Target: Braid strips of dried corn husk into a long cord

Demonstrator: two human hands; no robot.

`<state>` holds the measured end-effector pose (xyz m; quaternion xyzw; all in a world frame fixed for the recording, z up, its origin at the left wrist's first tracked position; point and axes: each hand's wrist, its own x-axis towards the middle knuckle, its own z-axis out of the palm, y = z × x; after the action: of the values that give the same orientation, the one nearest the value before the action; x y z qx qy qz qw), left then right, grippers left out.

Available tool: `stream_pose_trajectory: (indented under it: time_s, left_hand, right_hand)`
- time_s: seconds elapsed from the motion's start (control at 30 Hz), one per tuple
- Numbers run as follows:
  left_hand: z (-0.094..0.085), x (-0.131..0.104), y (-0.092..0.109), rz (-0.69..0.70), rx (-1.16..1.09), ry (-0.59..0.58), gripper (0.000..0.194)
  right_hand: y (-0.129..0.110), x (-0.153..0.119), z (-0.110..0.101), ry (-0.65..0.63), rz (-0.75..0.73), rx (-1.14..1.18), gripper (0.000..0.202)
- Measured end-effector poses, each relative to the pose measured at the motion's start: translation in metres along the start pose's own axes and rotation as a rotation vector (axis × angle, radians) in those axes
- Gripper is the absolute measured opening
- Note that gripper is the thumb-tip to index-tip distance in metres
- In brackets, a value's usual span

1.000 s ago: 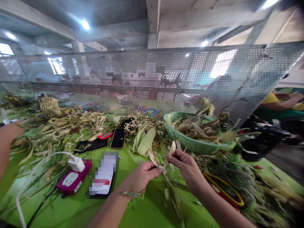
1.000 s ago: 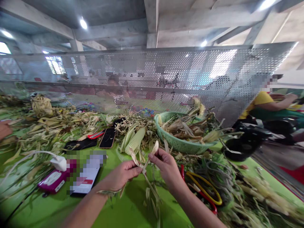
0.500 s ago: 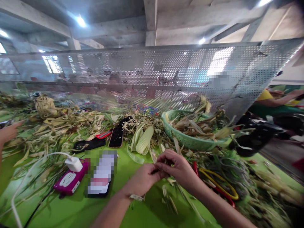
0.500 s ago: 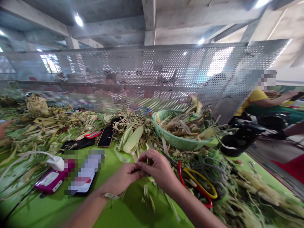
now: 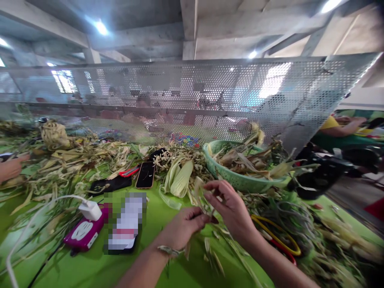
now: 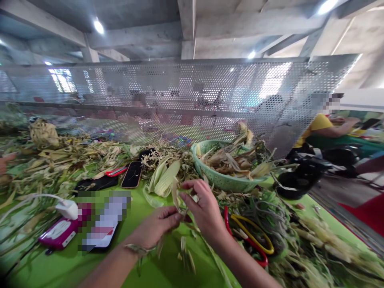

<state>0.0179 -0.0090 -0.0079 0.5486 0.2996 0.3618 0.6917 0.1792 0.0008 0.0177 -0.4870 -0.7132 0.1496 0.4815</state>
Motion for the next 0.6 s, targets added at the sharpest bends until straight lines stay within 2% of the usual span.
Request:
stream_pose_trajectory:
  time_s: [0.1,0.13,0.2,0.3,0.37,0.47,0.6]
  left_hand:
    - [-0.002,0.0,0.005,-0.035,-0.177,0.161,0.038]
    - [-0.003,-0.001,0.006,-0.038,-0.212,0.203,0.037]
    - [-0.005,-0.001,0.008,-0.031,-0.272,0.253,0.033]
    - [-0.006,0.001,0.007,-0.002,-0.364,0.267,0.03]
    - [-0.007,0.002,0.006,0.008,-0.379,0.249,0.03]
    - [-0.01,0.003,0.004,-0.018,-0.333,0.253,0.03]
    - [-0.013,0.003,0.002,-0.063,-0.223,0.308,0.035]
  right_hand:
    - [-0.003,0.003,-0.008,0.107,-0.058,-0.051,0.016]
    - [-0.004,0.002,-0.009,0.089,-0.036,-0.04,0.014]
    - [-0.004,-0.001,-0.007,-0.034,0.058,0.02,0.014]
    - [-0.002,-0.005,-0.001,-0.238,0.187,0.128,0.019]
    - [0.0,-0.007,0.003,-0.307,0.214,0.181,0.022]
    - [0.004,-0.006,0.005,-0.33,0.223,0.198,0.023]
    - [0.009,-0.004,0.003,-0.276,0.164,0.084,0.025]
